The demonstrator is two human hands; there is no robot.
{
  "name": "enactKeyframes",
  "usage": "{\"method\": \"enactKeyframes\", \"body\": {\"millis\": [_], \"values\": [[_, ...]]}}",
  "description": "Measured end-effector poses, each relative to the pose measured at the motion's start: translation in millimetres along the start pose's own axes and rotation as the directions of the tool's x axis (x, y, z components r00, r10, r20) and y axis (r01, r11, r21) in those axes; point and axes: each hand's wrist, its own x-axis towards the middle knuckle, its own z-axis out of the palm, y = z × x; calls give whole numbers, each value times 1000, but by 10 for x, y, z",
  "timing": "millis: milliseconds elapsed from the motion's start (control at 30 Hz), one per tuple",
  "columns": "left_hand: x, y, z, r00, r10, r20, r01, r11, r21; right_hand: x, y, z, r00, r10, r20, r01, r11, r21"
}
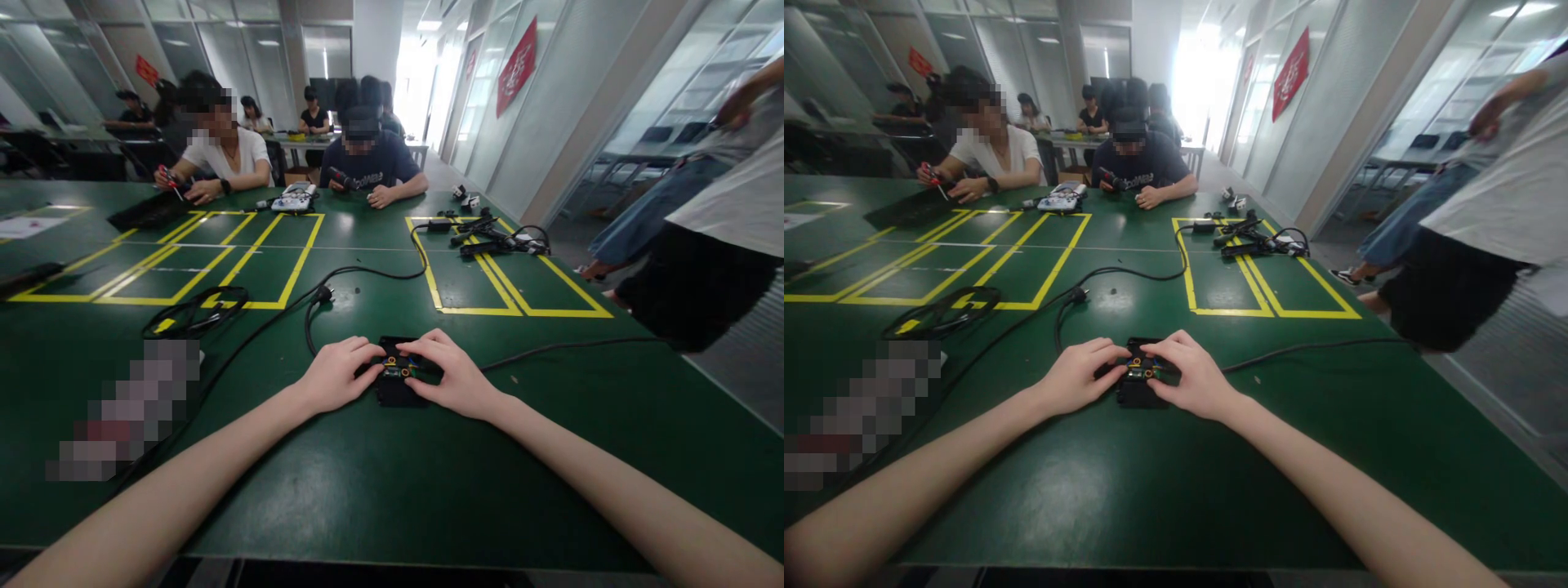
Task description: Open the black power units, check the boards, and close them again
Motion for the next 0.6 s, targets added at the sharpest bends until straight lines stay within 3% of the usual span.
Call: {"method": "enactKeyframes", "body": {"millis": [600], "values": [[34,26,20,993,-117,-2,117,991,58,57,71,65,998,-68,-17,68,998,9]]}}
